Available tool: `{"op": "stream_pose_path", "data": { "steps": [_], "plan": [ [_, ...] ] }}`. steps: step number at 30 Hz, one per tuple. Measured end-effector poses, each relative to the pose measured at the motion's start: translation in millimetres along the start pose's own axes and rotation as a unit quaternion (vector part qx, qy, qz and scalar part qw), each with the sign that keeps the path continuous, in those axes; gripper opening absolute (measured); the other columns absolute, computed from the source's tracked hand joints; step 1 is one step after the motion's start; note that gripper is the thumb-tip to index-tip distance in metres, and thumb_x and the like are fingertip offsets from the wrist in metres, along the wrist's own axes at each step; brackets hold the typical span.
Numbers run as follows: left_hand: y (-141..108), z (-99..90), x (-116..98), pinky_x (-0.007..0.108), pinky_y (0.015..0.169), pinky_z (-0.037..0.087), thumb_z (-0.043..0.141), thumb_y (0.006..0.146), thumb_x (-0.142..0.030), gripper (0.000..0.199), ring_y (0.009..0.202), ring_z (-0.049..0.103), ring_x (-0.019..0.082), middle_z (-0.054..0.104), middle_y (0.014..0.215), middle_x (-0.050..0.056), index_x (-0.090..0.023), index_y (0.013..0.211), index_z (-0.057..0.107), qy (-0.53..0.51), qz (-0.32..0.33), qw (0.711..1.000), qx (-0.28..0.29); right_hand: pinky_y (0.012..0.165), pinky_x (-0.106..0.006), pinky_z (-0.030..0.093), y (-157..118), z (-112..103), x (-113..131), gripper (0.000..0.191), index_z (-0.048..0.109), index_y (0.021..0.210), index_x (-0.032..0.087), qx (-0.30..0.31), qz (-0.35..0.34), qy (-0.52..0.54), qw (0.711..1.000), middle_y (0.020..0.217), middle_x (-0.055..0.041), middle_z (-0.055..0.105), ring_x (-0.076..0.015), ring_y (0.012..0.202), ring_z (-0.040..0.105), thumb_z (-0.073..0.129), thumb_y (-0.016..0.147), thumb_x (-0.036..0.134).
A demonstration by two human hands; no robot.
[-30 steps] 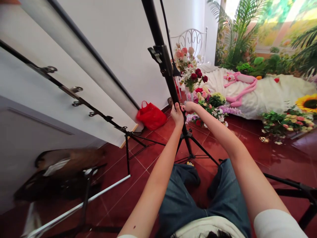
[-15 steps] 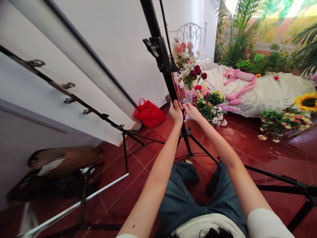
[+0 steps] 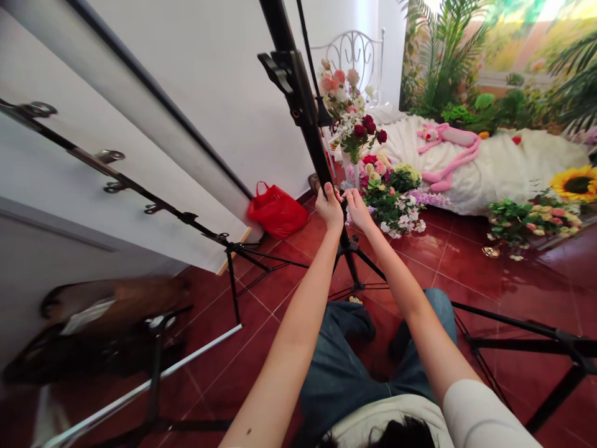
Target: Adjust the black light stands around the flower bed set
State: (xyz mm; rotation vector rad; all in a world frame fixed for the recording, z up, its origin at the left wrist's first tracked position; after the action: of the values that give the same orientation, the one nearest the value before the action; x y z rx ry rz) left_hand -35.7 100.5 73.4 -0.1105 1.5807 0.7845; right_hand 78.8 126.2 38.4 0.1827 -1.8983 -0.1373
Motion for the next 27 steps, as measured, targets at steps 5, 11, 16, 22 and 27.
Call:
{"op": "stream_pose_path", "data": {
  "steps": [5, 11, 16, 22, 27],
  "plan": [
    [0, 0.2, 1, 0.026, 0.069, 0.043, 0.031, 0.090, -0.074, 0.061, 0.063, 0.061, 0.014, 0.058, 0.063, 0.001, -0.021, 0.075, 0.058, 0.005, -0.006, 1.000, 0.006, 0.085, -0.025, 0.049, -9, -4, 3, 0.043, 0.034, 0.140, 0.028, -0.035, -0.002, 0.131, 0.991, 0.112, -0.0047, 0.061, -0.0141, 0.097, 0.060, 0.037, 0.099, 0.041],
    [1, 0.6, 5, 0.026, 0.070, 0.044, 0.031, 0.087, -0.078, 0.063, 0.066, 0.062, 0.015, 0.060, 0.064, 0.002, -0.022, 0.072, 0.056, -0.003, -0.012, 1.000, 0.013, 0.083, -0.025, 0.051, -11, 7, 12, 0.043, 0.046, 0.135, 0.026, -0.019, 0.018, 0.230, 0.973, 0.110, -0.0053, 0.067, -0.0142, 0.099, 0.063, 0.036, 0.097, 0.042],
    [2, 0.3, 6, 0.026, 0.067, 0.043, 0.035, 0.087, -0.077, 0.060, 0.064, 0.061, 0.015, 0.058, 0.062, 0.000, -0.022, 0.073, 0.056, -0.001, -0.018, 1.000, 0.005, 0.074, -0.027, 0.051, 7, 1, 21, 0.052, 0.054, 0.129, 0.018, -0.003, 0.035, 0.191, 0.981, 0.065, 0.0011, 0.057, -0.0167, 0.073, 0.062, 0.029, 0.098, 0.050],
    [-1, 0.9, 4, 0.024, 0.064, 0.042, 0.033, 0.088, -0.076, 0.061, 0.057, 0.056, 0.012, 0.056, 0.059, -0.001, -0.022, 0.070, 0.054, -0.009, -0.020, 1.000, 0.008, 0.076, -0.028, 0.049, 44, -70, 75, 0.073, 0.060, 0.121, 0.013, -0.124, -0.007, 0.182, 0.976, 0.059, 0.0006, 0.054, -0.0134, 0.075, 0.063, 0.017, 0.097, 0.068],
    [-2, 0.7, 3, 0.024, 0.066, 0.042, 0.034, 0.087, -0.076, 0.061, 0.060, 0.058, 0.013, 0.057, 0.061, 0.000, -0.022, 0.071, 0.056, -0.008, -0.029, 0.999, 0.010, 0.086, -0.022, 0.052, 45, -101, 184, 0.060, 0.049, 0.131, 0.028, -0.063, -0.242, 0.185, 0.950, 0.107, 0.0028, 0.066, -0.0115, 0.105, 0.066, 0.074, 0.079, 0.045]
  ]
}}
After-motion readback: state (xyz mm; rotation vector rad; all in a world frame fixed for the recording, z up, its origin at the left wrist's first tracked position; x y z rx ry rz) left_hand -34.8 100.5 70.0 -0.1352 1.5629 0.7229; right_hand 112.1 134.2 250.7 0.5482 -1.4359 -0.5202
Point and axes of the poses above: each hand's wrist, its own y-axis towards the middle knuckle, its own z-axis out of the palm, x = y × z, the point moved 8 cm from there along y, towards the middle knuckle
